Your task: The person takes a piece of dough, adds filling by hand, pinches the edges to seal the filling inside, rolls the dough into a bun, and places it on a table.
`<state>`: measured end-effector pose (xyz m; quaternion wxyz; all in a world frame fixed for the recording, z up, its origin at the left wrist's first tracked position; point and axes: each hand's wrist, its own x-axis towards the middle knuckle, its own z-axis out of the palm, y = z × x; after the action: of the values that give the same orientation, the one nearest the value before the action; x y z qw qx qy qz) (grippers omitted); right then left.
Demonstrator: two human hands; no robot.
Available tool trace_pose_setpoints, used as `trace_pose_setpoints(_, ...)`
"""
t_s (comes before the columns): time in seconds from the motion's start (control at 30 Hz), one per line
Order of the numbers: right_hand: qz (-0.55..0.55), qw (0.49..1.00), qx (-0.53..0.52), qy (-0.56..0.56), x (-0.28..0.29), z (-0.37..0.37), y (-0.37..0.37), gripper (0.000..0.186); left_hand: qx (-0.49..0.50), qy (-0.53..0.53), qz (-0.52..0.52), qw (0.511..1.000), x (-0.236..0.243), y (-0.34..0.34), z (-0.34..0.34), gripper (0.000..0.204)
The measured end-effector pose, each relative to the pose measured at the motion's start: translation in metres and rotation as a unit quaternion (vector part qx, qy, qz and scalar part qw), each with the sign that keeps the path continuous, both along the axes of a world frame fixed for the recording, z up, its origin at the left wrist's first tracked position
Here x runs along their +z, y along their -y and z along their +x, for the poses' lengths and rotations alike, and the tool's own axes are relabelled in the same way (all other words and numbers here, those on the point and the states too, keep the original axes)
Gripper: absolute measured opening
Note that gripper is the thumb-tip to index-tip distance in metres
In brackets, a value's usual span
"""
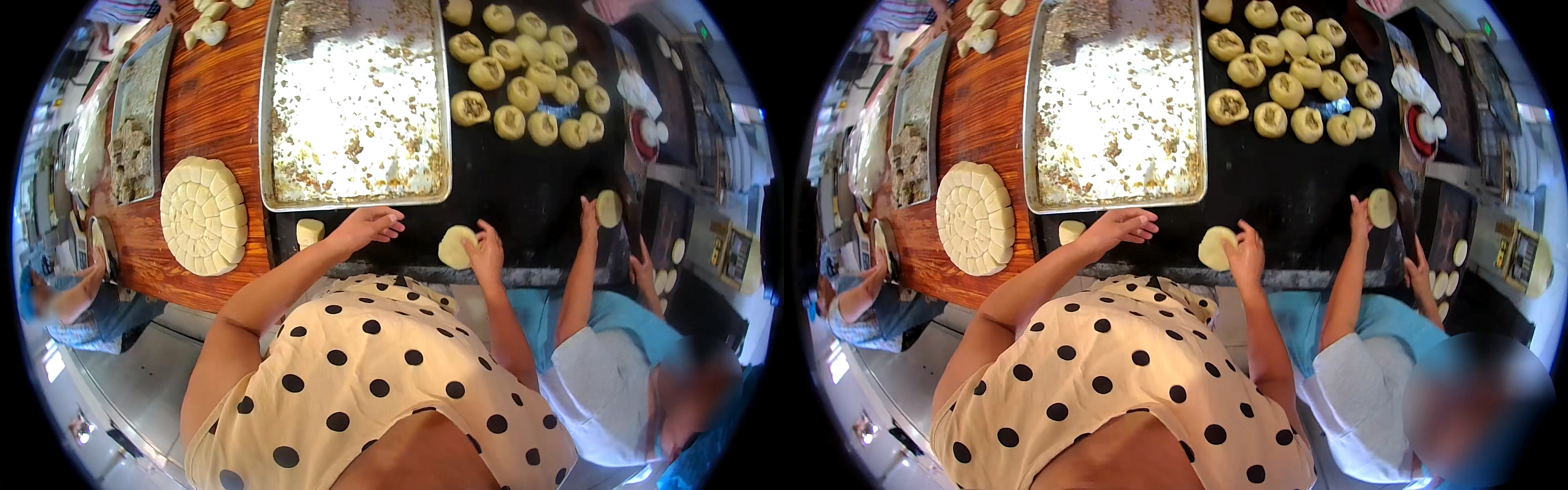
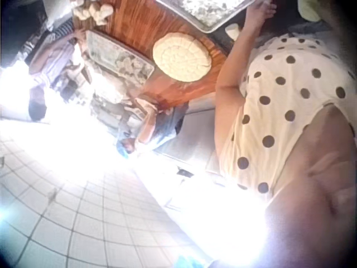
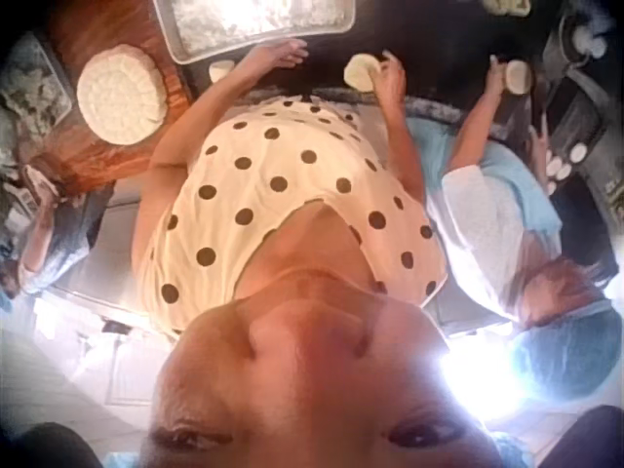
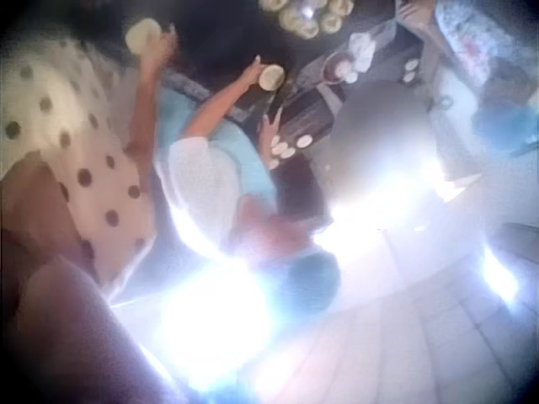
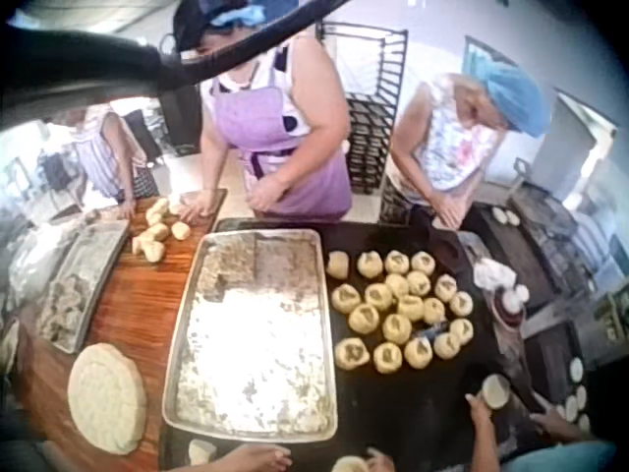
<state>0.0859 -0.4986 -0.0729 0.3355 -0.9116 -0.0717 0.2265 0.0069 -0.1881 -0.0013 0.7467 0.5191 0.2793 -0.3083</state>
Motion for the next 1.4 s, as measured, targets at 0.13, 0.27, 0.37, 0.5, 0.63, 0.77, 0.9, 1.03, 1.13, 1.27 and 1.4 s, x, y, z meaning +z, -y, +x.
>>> trace_pose_setpoints(0.13,-0.04,0.951,0.273,0.141,0.038,0.026,-0.012,0.021,-0.01,0.055,0.02,0.998,-0.004,0.004,0.02,0.041)
trace_pose_setpoints(0.27,-0.054,0.933,0.324,-0.145,0.101,0.044,-0.04,0.023,0.052,0.033,-0.082,0.995,0.011,-0.001,0.042,0.047)
trace_pose_setpoints(0.37,0.073,0.942,0.293,-0.148,0.153,0.048,-0.094,0.022,0.079,0.054,-0.179,0.979,0.016,-0.012,0.054,0.068)
trace_pose_setpoints(0.5,0.177,0.931,0.307,-0.088,0.187,0.071,-0.196,0.023,0.13,0.115,-0.37,0.913,0.026,-0.066,0.05,0.084)
trace_pose_setpoints(0.63,0.26,0.941,0.214,0.022,0.161,0.079,-0.301,0.02,0.293,0.169,-0.383,0.86,0.035,-0.152,0.028,0.065)
trace_pose_setpoints(0.77,0.327,0.941,0.063,0.067,0.063,0.116,-0.421,0.022,0.436,0.136,-0.347,0.819,0.016,-0.202,-0.016,0.054)
trace_pose_setpoints(0.9,0.193,0.968,-0.018,0.161,-0.013,0.141,-0.521,0.078,0.502,0.101,-0.377,0.772,0.025,-0.217,-0.063,0.057)
trace_pose_setpoints(1.03,0.009,0.963,-0.074,0.258,-0.025,0.125,-0.585,0.087,0.504,0.132,-0.36,0.774,0.015,-0.213,-0.101,0.063)
trace_pose_setpoints(1.13,-0.039,0.946,-0.121,0.299,-0.036,0.125,-0.609,0.084,0.502,0.137,-0.355,0.776,0.017,-0.212,-0.124,0.063)
trace_pose_setpoints(1.27,-0.028,0.931,-0.167,0.323,-0.042,0.13,-0.62,0.078,0.508,0.112,-0.396,0.757,0.014,-0.215,-0.137,0.06)
trace_pose_setpoints(1.4,0.025,0.956,-0.145,0.255,-0.034,0.133,-0.599,0.072,0.522,0.124,-0.358,0.764,0.009,-0.216,-0.14,0.056)
